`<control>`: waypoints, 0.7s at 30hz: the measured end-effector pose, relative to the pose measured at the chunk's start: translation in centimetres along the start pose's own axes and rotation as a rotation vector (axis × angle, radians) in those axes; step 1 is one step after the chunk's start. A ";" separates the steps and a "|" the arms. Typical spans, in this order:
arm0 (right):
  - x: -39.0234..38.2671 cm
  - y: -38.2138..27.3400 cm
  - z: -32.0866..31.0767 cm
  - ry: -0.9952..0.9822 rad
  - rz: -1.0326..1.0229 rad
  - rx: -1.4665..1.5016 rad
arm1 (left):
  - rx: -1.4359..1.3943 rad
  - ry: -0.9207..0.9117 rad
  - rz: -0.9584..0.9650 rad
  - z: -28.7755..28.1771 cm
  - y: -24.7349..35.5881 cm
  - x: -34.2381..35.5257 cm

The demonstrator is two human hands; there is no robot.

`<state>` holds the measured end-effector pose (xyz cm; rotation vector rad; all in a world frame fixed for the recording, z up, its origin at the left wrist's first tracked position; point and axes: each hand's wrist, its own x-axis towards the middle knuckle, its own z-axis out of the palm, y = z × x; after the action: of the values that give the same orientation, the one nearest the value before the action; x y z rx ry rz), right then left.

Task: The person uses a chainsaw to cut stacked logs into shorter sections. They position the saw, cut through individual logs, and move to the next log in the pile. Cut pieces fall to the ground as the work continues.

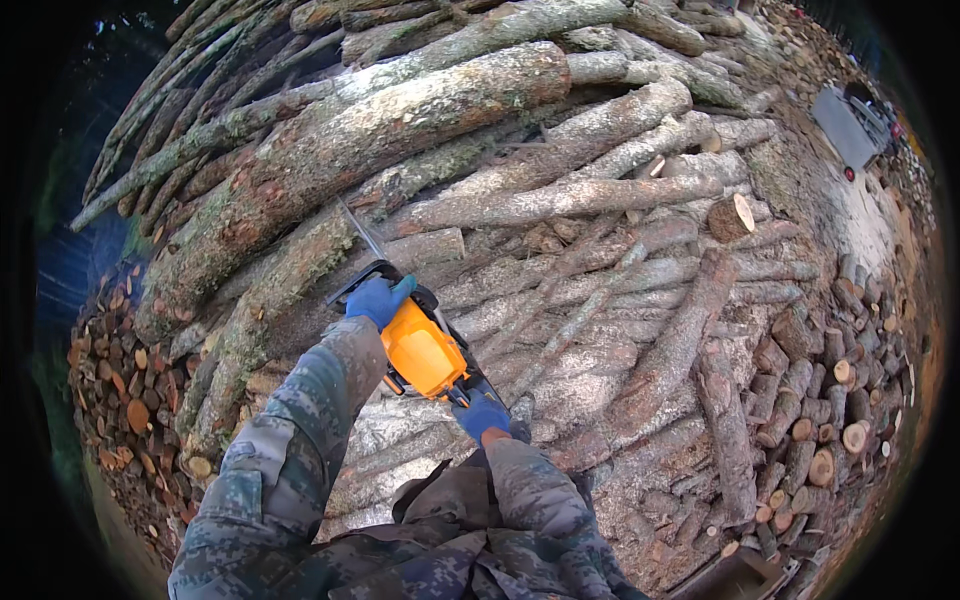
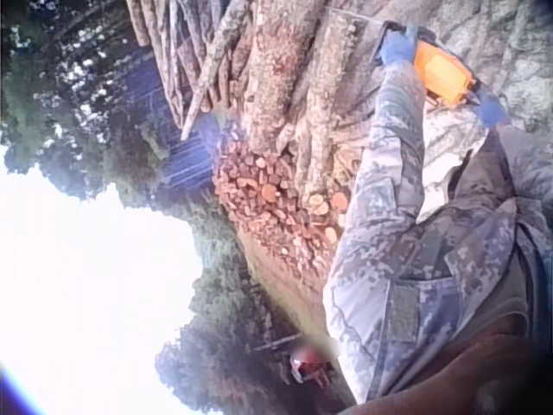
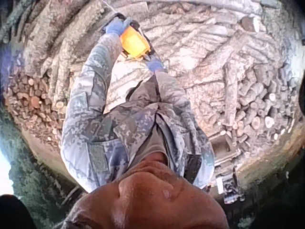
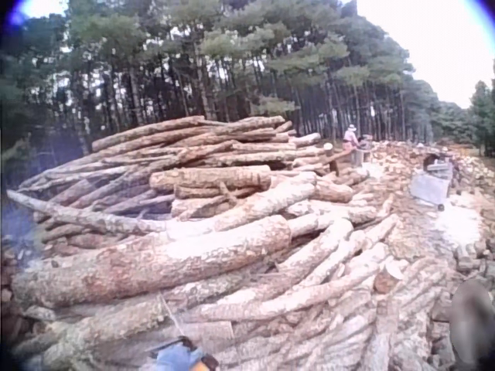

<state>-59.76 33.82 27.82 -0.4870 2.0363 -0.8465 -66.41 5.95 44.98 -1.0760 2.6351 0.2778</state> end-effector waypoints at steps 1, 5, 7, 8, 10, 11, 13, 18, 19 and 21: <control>0.2 0.5 0.3 -0.012 0.012 0.004 | -0.008 0.002 0.004 0.0 0.1 0.0; -0.2 -0.3 0.7 -0.042 0.007 0.045 | -0.015 0.017 0.002 0.5 -1.5 -0.2; 1.5 2.2 1.1 0.065 -0.072 0.129 | -0.028 0.030 0.033 0.1 0.5 0.4; 1.5 2.2 1.1 0.054 -0.065 0.127 | -0.032 0.033 0.027 0.1 0.4 0.3; 1.4 2.2 1.2 0.033 -0.051 0.118 | -0.036 0.013 0.021 0.1 0.3 0.3; 1.1 1.7 1.6 0.016 -0.042 0.142 | -0.028 0.004 0.001 0.2 -0.5 0.1; 2.4 2.8 1.7 0.050 -0.088 0.196 | -0.047 0.028 0.004 -0.5 0.2 0.4; 1.5 1.3 1.1 0.022 -0.152 0.415 | -0.003 0.024 0.017 -0.6 0.3 0.1; 1.7 1.3 1.2 0.019 -0.138 0.377 | -0.007 0.032 0.040 -0.2 -0.3 0.3; 1.6 1.9 1.3 0.020 -0.097 0.297 | -0.016 0.013 0.028 0.2 -0.6 0.4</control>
<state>-59.63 33.64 25.01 -0.4136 1.8741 -1.1946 -66.20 5.36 44.63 -1.0495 2.6657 0.2990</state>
